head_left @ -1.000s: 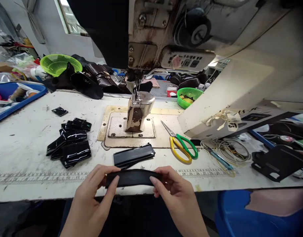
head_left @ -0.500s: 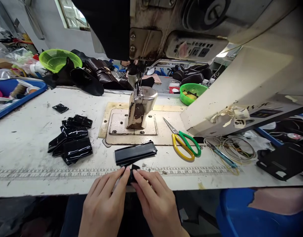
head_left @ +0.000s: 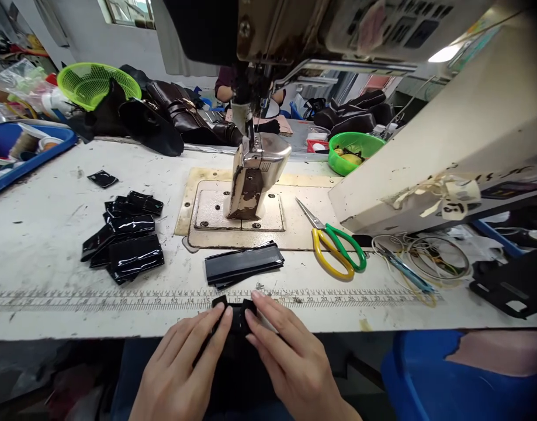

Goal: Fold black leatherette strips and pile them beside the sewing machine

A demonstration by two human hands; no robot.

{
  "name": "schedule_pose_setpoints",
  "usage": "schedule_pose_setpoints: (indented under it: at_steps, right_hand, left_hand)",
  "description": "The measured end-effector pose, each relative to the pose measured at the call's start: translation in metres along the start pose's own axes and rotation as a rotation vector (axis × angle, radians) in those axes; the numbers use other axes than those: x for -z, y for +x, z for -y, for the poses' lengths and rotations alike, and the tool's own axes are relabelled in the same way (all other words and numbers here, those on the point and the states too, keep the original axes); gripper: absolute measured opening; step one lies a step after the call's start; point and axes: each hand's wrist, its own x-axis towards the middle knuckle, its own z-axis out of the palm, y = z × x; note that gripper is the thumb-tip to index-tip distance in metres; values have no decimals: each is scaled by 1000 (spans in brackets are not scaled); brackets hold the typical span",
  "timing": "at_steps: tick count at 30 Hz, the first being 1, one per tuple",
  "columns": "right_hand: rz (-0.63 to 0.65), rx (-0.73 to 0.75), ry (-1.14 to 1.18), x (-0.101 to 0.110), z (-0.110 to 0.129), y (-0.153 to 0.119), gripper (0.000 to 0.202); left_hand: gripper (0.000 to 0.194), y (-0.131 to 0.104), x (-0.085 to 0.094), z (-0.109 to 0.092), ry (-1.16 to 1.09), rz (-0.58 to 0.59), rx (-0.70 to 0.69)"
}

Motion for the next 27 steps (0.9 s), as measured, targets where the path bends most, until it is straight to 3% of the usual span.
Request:
schedule_pose_setpoints:
  at_steps: [6,10,14,23,27]
  right_hand:
    - [70,12,23,0,-5,-2,33]
    - [76,4,-12,0,-5,-4,32]
    - [111,23,-26,2,-2,-2,39]
    - [105,34,-19,-3,-1,-2,48]
    - [110,37,-35,-4,0,-2,43]
  left_hand:
    - [41,-1,-3,7,-129,-26,10]
    - [41,-7,-3,14,-94,53,-43]
    - [43,-10,-4,20,-86,50,-102]
    - [40,-7,-6,23,-155,23,-120]
    - [40,-8,-7,24,-174,49,-121]
